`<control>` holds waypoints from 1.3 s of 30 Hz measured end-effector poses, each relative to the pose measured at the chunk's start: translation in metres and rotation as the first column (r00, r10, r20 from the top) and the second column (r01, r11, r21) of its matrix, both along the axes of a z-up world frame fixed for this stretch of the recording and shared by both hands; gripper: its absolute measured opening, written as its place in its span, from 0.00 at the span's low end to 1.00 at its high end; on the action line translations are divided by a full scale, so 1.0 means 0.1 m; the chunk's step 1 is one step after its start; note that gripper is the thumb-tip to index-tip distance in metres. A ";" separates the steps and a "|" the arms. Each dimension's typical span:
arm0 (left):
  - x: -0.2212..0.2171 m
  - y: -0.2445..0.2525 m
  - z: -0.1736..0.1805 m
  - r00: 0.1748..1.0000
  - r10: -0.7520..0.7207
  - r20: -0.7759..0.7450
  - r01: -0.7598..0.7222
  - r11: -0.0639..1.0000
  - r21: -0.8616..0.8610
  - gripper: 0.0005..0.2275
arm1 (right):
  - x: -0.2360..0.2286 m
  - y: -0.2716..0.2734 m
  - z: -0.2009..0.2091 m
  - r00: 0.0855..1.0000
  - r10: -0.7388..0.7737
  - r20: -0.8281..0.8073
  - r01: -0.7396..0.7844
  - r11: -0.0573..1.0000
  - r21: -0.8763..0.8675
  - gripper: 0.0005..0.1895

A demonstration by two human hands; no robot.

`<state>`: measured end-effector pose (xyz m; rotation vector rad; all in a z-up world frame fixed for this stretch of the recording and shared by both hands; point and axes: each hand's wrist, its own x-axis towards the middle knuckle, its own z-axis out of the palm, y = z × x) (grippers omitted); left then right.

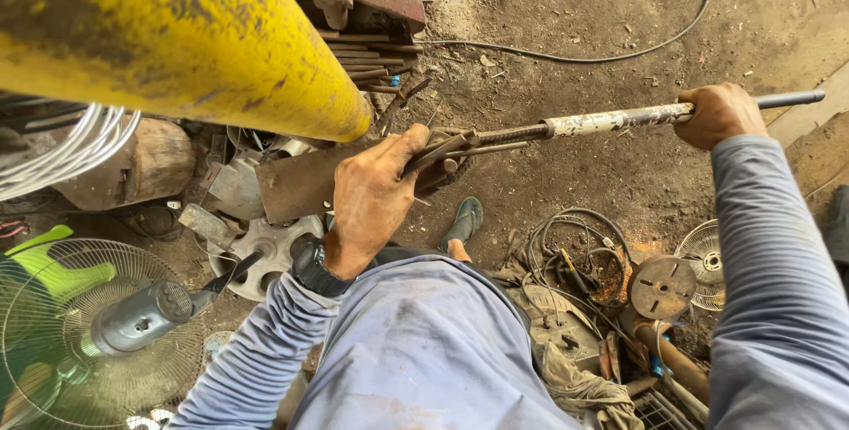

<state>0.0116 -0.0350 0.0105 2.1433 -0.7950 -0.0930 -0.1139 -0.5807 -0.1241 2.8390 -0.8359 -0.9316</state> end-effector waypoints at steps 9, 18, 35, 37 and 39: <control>0.01 0.06 -0.01 1.000 -0.009 0.011 0.010 0.995 -0.102 0.08 | -0.83 0.39 0.10 0.990 -0.028 0.138 0.036 0.997 -0.061 0.16; 0.03 0.15 -0.32 0.993 -0.004 0.118 0.021 0.989 -0.143 0.13 | -1.32 0.95 0.29 0.947 -0.179 0.266 0.203 0.977 -0.067 0.13; 0.20 0.31 -0.46 0.982 -0.157 0.109 0.181 0.946 -0.270 0.10 | -2.88 3.78 0.26 0.651 -0.685 0.327 0.716 0.698 0.035 0.16; 0.20 0.31 -0.48 0.980 -0.156 0.124 0.187 0.936 -0.299 0.10 | -2.98 4.12 0.25 0.668 -0.670 0.323 0.707 0.708 0.008 0.16; 0.18 0.33 -0.49 0.975 -0.152 0.164 0.196 0.934 -0.300 0.11 | -3.04 4.51 0.23 0.723 -0.604 0.334 0.650 0.759 -0.033 0.17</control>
